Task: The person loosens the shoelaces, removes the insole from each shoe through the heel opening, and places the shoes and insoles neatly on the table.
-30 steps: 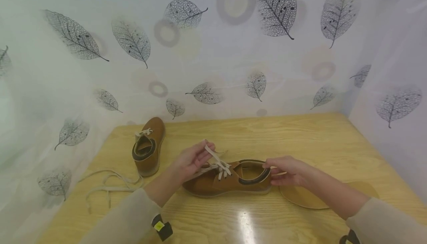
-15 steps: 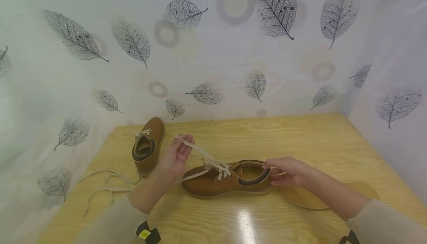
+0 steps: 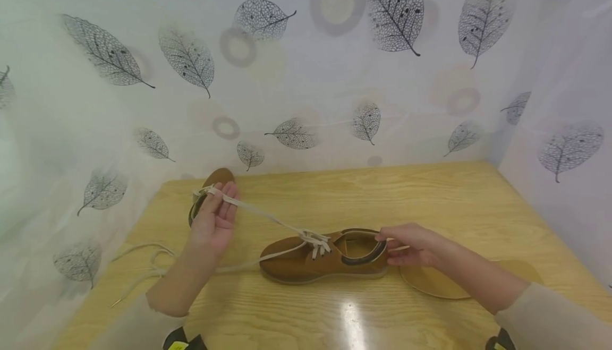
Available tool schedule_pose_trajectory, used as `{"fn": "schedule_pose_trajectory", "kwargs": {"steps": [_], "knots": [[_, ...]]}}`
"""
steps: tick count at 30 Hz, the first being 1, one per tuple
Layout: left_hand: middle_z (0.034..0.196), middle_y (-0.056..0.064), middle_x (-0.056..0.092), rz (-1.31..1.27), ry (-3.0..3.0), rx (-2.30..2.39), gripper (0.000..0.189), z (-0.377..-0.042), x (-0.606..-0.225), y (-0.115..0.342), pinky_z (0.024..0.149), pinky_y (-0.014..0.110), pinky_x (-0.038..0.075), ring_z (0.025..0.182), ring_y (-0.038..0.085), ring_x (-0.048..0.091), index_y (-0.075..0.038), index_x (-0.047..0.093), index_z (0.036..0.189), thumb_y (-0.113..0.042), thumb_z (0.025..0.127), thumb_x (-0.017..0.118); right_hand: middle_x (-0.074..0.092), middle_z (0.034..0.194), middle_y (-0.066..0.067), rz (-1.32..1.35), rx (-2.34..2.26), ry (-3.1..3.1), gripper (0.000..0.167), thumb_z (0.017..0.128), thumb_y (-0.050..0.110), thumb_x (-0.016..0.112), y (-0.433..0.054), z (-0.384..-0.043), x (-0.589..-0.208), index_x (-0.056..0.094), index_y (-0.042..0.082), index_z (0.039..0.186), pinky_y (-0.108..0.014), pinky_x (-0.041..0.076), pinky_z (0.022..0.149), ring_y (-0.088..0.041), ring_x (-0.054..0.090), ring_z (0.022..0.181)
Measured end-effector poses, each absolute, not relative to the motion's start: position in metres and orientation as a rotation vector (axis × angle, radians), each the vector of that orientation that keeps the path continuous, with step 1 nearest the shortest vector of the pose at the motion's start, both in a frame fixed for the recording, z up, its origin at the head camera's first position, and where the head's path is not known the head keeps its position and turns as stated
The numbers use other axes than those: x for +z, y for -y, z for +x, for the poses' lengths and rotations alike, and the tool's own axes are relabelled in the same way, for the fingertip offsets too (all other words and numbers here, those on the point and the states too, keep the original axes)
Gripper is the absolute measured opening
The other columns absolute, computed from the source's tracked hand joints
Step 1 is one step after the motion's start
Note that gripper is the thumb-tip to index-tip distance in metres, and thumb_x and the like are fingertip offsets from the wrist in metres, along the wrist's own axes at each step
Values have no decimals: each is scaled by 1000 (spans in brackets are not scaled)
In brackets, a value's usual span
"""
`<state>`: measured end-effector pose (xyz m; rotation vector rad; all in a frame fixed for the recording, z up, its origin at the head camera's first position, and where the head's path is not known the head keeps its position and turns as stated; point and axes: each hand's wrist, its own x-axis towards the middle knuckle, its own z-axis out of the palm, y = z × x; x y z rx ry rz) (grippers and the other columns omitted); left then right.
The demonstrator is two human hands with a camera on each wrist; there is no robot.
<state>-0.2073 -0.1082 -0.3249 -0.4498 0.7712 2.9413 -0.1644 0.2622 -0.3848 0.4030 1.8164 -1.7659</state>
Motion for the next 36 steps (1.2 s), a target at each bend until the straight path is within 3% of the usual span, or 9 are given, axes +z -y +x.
{"fn": "schedule_pose_trajectory", "kwargs": {"steps": [8,15,20,26,36], "knots": [[106,7,65,-416,-697,2978,49,-198,-321,141,105,26,41,103,16,64,-17,30,146,-10,100,43,36,108,-17,403,-1769,-1818,27,85,15,63,-264,-166,-384,55,-1,105,-29,56,81,-21,51,89],[103,11,66,-578,-449,3045,49,-200,-319,174,99,27,47,113,15,60,-24,39,141,-6,97,50,37,110,-18,395,-1750,-1830,30,85,16,64,-263,-167,-384,54,-2,107,-30,56,81,-20,51,90],[121,3,60,-670,-232,3104,44,-206,-325,205,105,23,40,128,9,46,-29,46,133,-7,96,52,36,109,-17,390,-1753,-1823,28,86,15,62,-264,-167,-384,54,-1,107,-29,56,80,-20,51,88],[140,-5,46,-726,-166,3147,52,-212,-339,237,111,22,32,134,6,38,-36,39,138,-7,97,49,37,108,-17,395,-1755,-1820,27,86,15,62,-264,-167,-383,56,-2,107,-28,57,78,-19,51,86],[127,-9,59,-854,-108,3096,52,-216,-361,279,109,20,34,126,2,46,-44,44,129,-6,95,54,33,108,-17,357,-1752,-1818,18,89,16,59,-266,-166,-384,63,1,99,-29,56,79,-19,49,87]]}}
